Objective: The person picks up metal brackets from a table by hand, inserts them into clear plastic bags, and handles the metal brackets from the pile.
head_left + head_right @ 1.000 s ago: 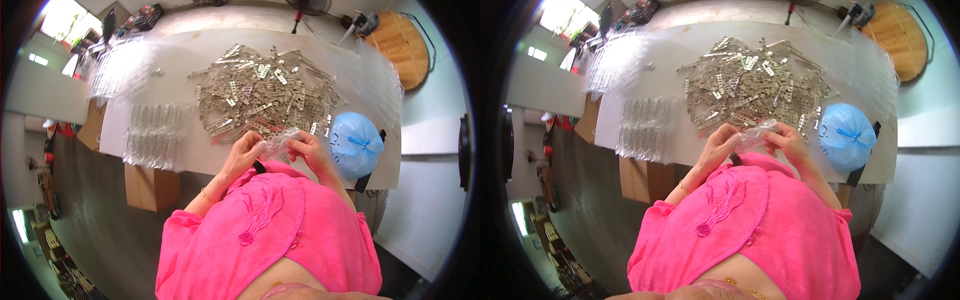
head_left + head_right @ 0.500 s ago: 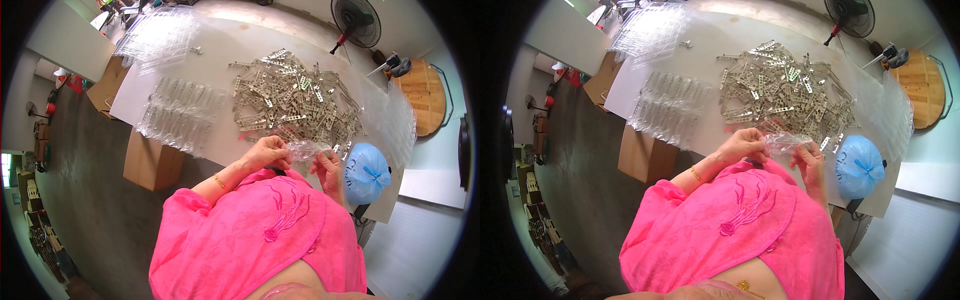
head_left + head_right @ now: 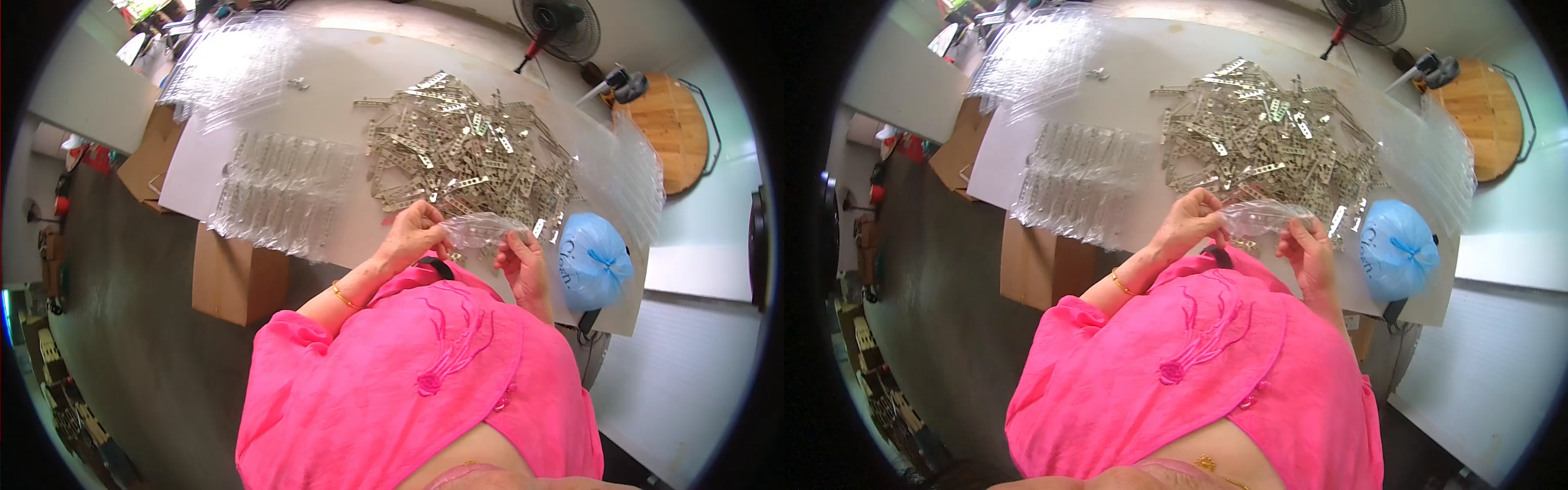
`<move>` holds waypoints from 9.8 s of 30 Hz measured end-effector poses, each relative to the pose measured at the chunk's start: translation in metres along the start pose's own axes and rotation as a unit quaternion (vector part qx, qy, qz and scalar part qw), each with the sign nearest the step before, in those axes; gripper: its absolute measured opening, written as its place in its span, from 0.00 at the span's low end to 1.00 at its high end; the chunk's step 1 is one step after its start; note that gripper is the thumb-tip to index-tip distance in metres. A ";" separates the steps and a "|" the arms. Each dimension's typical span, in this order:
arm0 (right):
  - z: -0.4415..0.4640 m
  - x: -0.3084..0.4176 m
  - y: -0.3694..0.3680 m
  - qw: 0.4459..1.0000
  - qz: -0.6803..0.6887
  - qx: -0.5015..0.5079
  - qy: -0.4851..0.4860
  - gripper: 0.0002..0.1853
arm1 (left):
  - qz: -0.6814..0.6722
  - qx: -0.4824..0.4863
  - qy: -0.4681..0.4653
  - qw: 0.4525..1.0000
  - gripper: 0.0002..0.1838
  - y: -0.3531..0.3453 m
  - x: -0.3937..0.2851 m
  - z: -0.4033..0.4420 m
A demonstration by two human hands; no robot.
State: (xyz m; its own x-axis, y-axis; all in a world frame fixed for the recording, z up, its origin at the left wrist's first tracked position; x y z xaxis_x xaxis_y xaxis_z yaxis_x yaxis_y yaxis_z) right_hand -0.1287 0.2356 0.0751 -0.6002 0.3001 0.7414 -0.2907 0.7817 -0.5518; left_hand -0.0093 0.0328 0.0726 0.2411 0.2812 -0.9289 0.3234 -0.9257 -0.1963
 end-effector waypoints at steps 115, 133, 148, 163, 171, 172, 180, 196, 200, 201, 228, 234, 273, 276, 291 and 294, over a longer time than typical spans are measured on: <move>0.005 0.061 0.064 0.944 -0.294 0.145 -0.026 0.15 | -0.051 0.174 -0.679 0.712 0.09 -0.163 -0.268 -0.123; 0.002 0.009 0.013 0.948 -0.302 0.097 0.000 0.15 | -0.015 0.024 -0.712 0.701 0.08 -0.088 -0.268 -0.145; -0.039 -0.084 0.213 0.902 -0.383 -0.186 -0.077 0.15 | 0.394 0.055 0.021 0.917 0.12 0.071 0.061 0.031; -0.023 -0.061 0.293 0.720 -0.651 -0.194 -0.144 0.24 | 0.650 0.029 0.229 0.724 0.37 0.110 0.216 0.026; -0.002 -0.058 0.361 0.727 -0.659 -0.147 -0.128 0.23 | 0.635 -0.012 0.320 0.704 0.43 0.090 0.214 0.029; 0.003 -0.058 0.364 0.732 -0.653 -0.132 -0.145 0.23 | 0.640 -0.027 0.316 0.700 0.42 0.091 0.218 0.028; 0.012 -0.045 0.356 0.741 -0.650 -0.064 -0.155 0.23 | 0.570 -0.075 0.392 0.718 0.41 0.106 0.254 0.019; 0.181 0.034 0.140 0.814 -0.563 0.079 0.120 0.11 | 0.538 -0.096 0.358 0.758 0.38 0.091 0.240 0.019; 0.231 0.034 0.095 0.839 -0.524 0.027 0.140 0.11 | 0.525 -0.083 0.356 0.769 0.36 0.086 0.231 0.020; 0.245 0.030 0.087 0.838 -0.527 0.030 0.140 0.11 | 0.521 -0.084 0.356 0.771 0.36 0.086 0.229 0.020; 0.221 -0.020 0.100 0.870 -0.485 -0.083 0.042 0.10 | 0.535 -0.086 0.310 0.781 0.30 0.097 0.248 0.017; 0.172 -0.015 0.122 0.934 -0.348 -0.077 -0.006 0.08 | 0.544 -0.075 0.337 0.764 0.34 0.096 0.242 0.021; 0.099 -0.041 -0.043 0.979 -0.086 0.053 -0.175 0.09 | -0.050 0.155 0.207 0.965 0.09 0.057 0.035 0.055; 0.102 -0.051 -0.048 0.981 -0.113 0.039 -0.151 0.09 | -0.054 0.185 0.208 0.959 0.08 0.064 0.032 0.057; 0.091 -0.058 -0.018 0.968 -0.110 0.110 -0.195 0.10 | 0.061 0.184 0.161 0.968 0.09 0.016 0.045 0.053; 0.097 -0.047 0.009 0.964 -0.196 0.090 -0.155 0.10 | -0.015 0.129 0.188 0.974 0.08 0.000 0.057 0.048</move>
State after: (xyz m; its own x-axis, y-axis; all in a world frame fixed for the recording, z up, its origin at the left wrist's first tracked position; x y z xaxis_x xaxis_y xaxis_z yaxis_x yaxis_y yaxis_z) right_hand -0.1760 0.1755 -0.0018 -0.6044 -0.1985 0.7716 -0.6476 0.6865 -0.3307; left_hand -0.0397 0.0367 0.0046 0.5687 0.3360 -0.7508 0.1059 -0.9351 -0.3383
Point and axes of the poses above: each hand's wrist, its own z-axis towards the middle knuckle, its own y-axis out of the back of the hand, x = y × z, the point moved 4 cm from there along z, towards the middle knuckle, and after that the axes turned 12 degrees about z, right-handed, at the moved point
